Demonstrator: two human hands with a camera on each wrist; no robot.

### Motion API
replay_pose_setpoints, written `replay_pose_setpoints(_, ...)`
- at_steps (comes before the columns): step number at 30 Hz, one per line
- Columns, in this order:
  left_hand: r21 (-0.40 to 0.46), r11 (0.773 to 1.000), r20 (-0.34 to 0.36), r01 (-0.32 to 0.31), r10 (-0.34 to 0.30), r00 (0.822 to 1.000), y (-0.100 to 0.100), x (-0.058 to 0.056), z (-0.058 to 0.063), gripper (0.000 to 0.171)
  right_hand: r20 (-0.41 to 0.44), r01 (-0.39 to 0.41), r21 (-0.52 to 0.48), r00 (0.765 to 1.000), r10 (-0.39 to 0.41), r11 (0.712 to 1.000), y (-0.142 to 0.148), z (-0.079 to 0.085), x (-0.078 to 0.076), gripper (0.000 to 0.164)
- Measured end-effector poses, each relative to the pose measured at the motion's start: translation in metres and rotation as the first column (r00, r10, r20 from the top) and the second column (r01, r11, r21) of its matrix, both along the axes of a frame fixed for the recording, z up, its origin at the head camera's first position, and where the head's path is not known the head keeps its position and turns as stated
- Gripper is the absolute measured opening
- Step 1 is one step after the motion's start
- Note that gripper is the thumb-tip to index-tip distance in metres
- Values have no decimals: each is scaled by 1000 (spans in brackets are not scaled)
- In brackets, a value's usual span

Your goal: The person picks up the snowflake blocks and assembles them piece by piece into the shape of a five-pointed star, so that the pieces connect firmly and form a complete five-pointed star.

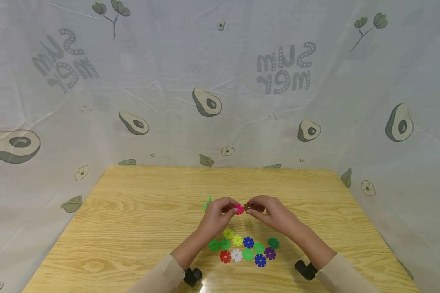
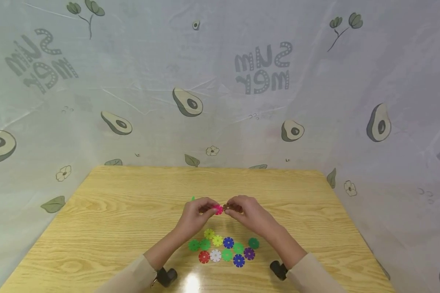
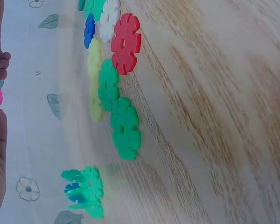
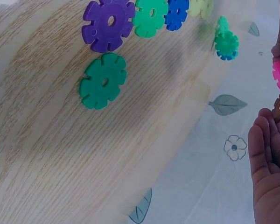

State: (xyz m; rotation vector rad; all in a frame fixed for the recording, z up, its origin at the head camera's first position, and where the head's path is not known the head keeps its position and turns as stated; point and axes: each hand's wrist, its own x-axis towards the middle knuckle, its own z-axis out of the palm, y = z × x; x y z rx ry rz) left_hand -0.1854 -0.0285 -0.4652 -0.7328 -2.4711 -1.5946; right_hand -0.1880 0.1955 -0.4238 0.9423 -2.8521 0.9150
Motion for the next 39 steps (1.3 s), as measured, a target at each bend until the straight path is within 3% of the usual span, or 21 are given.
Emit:
replay_pose_setpoints(14,17,1000,-25,21,-20,999,2,4,4,10,61,26,-83,998,-21,996,-1,0,4,19)
replay_pose_setpoints(20,41,999,-20,23,-22,1000,2,5,5,9,40,30,-124,999,-25,992,-3,0,7,18)
replay_pose_setpoints(28,34,999,22,-1,0,1000,0,6,6,9,35,62,-116,998,-58,991,-8,-3,7,18)
replay_pose_setpoints(34,66,997,75,-28,23,997,-2,4,6,9,55,93,-110,995,-87,990,-7,-2,8,31)
replay_pose_setpoints(39,67,995,67,-72,67,995,-5,4,3,7,56,95,-63,994,-91,993,7,-8,10,35)
